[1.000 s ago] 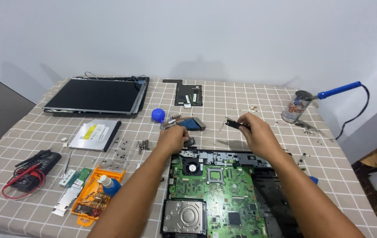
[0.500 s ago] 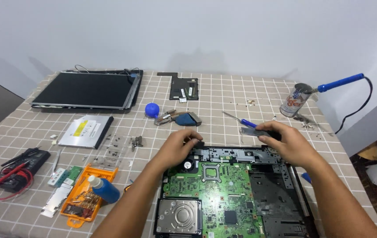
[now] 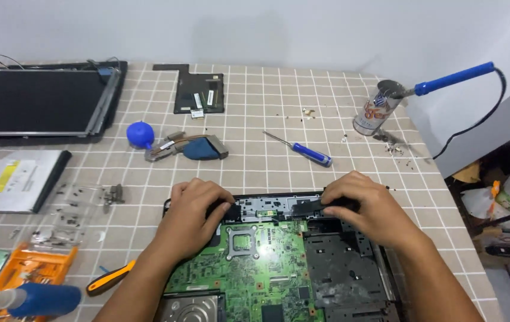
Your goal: Disassembling the internal components and base of a laptop using a screwdriver and prying tools.
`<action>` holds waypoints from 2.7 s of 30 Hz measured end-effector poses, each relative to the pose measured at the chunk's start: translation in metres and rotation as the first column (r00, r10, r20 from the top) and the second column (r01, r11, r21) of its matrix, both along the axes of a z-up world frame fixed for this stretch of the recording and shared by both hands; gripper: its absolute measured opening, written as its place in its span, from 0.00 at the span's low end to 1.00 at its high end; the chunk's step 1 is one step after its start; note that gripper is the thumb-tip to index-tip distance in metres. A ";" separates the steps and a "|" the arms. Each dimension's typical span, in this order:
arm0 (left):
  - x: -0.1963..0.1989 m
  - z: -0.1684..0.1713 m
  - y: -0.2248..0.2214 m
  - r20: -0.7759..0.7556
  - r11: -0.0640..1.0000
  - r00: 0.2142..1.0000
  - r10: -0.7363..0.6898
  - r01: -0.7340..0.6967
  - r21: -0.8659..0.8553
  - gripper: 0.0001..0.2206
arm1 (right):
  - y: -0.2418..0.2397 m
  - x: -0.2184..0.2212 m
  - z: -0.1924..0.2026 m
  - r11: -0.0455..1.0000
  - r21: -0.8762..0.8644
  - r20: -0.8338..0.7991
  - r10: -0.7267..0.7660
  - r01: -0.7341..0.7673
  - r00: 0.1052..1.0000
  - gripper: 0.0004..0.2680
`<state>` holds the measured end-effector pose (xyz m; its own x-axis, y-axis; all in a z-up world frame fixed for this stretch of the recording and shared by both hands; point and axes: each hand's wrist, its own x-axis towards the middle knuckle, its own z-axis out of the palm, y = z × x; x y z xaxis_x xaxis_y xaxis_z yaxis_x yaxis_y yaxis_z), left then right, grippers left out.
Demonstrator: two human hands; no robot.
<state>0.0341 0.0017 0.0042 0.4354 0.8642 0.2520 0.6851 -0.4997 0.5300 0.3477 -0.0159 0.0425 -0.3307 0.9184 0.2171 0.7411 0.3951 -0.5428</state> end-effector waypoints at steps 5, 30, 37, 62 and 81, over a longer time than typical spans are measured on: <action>-0.003 -0.009 0.001 -0.030 0.998 0.999 0.038 -0.037 0.041 0.05 | 0.002 0.001 -0.010 0.997 0.070 0.055 0.012 -0.016 0.998 0.03; -0.005 -0.012 0.000 0.030 0.981 0.999 -0.017 0.011 0.194 0.12 | 0.008 0.010 -0.026 0.925 0.305 0.102 0.207 -0.228 0.973 0.04; -0.006 -0.004 -0.004 0.056 0.996 0.998 -0.033 0.028 0.090 0.21 | 0.007 0.010 -0.028 0.948 0.251 0.113 0.172 -0.196 0.979 0.03; -0.002 -0.002 -0.004 0.035 0.999 0.999 -0.021 0.019 0.049 0.13 | 0.003 0.009 -0.011 0.984 0.175 0.049 0.018 -0.026 0.999 0.07; 0.001 0.005 -0.005 -0.005 1.000 1.000 0.016 -0.016 -0.013 0.13 | 0.006 0.013 -0.025 0.997 0.076 0.153 0.003 -0.015 0.988 0.07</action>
